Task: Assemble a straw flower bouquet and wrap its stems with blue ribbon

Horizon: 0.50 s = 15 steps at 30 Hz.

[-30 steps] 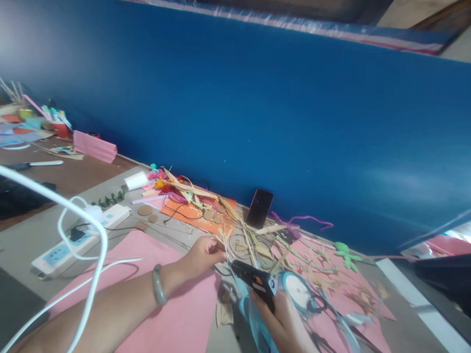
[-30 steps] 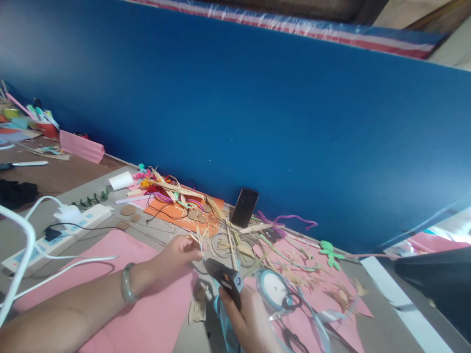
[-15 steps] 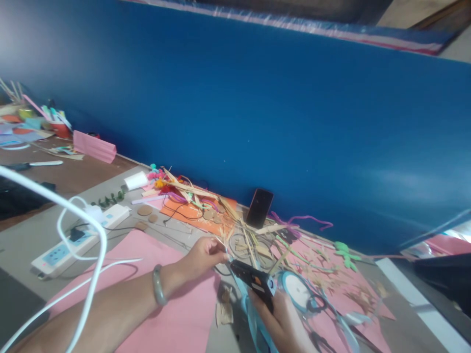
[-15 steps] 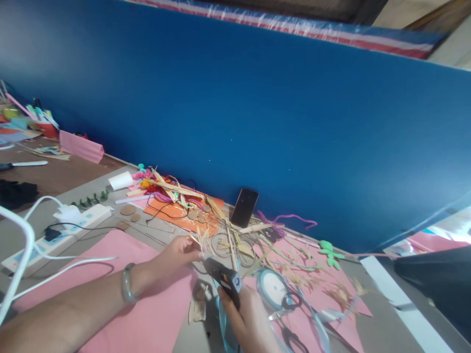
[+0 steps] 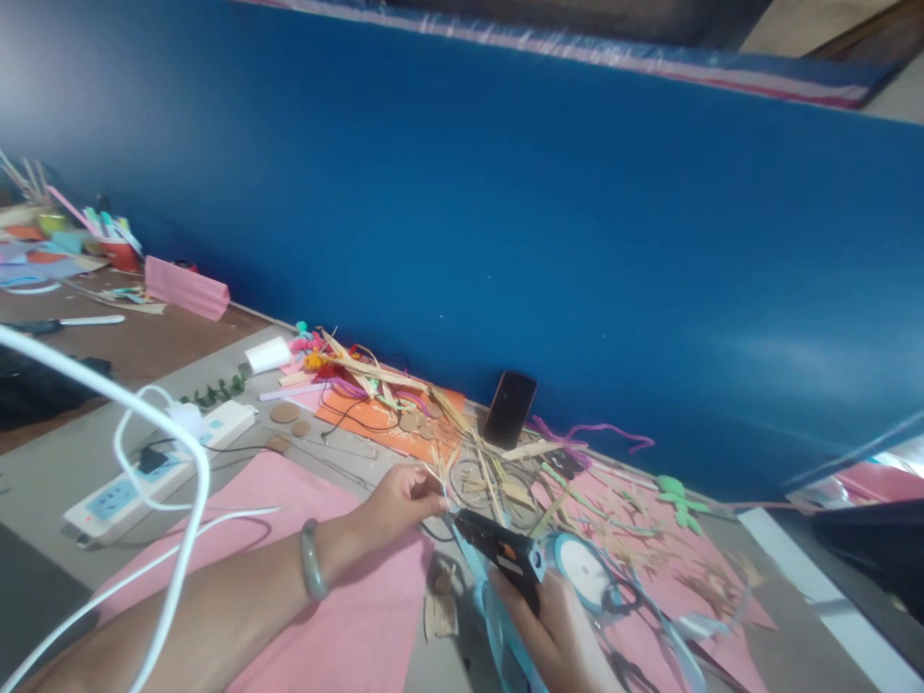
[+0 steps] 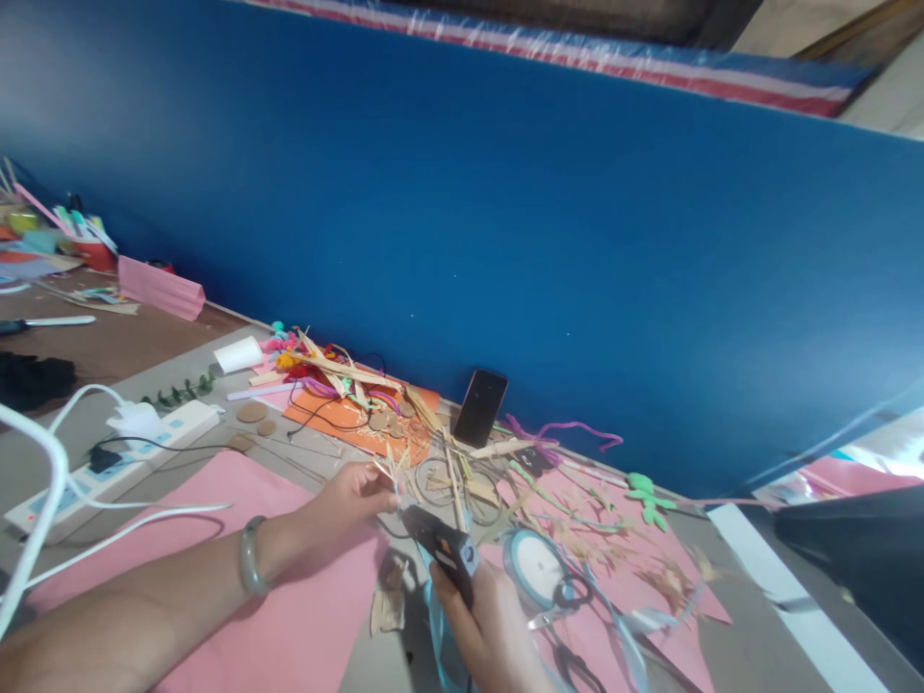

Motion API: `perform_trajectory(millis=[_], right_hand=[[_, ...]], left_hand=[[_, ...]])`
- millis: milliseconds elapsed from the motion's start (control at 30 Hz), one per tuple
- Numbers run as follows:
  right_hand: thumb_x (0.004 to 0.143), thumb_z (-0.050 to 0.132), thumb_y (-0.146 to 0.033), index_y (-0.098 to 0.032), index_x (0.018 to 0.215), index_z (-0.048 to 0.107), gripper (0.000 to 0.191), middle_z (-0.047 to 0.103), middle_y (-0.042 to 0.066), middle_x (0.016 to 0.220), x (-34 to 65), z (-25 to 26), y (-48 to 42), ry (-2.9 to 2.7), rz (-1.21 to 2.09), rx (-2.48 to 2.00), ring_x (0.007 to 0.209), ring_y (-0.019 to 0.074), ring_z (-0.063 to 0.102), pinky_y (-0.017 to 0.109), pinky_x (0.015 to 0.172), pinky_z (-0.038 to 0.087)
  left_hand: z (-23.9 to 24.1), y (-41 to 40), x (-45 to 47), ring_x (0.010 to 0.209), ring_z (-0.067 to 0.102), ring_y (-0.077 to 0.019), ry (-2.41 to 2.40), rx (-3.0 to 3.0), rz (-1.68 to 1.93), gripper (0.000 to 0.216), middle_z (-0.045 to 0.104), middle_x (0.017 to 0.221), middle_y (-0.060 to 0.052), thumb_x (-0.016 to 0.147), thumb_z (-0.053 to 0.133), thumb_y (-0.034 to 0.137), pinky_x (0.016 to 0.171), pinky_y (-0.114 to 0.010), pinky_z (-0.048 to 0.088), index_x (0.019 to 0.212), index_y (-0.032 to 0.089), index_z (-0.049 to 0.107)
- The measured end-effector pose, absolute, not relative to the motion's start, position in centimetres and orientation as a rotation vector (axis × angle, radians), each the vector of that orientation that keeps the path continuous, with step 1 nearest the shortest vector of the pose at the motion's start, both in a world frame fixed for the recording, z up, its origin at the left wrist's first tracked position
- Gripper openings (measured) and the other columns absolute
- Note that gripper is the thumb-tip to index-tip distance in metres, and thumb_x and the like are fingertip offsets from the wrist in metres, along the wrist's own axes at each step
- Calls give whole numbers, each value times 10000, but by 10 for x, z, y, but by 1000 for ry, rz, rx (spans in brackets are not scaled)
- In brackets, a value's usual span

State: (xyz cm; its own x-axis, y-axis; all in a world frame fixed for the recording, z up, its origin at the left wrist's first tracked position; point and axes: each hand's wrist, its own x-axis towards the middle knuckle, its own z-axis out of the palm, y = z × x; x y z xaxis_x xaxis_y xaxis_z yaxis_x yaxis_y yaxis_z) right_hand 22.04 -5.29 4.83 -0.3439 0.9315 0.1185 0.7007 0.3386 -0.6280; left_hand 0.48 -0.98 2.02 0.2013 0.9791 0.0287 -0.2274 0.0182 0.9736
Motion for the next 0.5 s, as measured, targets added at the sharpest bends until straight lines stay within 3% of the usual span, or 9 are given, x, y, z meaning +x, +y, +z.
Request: perform_trajectory(millis=[500], right_hand=[[928, 434, -473, -205, 584, 484, 439, 490, 9, 539, 221, 47, -53, -2120, 657, -1390, 526, 156, 451, 255, 488, 377]], left_hand=[[19, -9, 4, 597, 531, -124, 910, 1154, 1173, 198, 609, 617, 4, 704, 743, 305, 583, -242, 380, 689, 137, 640]])
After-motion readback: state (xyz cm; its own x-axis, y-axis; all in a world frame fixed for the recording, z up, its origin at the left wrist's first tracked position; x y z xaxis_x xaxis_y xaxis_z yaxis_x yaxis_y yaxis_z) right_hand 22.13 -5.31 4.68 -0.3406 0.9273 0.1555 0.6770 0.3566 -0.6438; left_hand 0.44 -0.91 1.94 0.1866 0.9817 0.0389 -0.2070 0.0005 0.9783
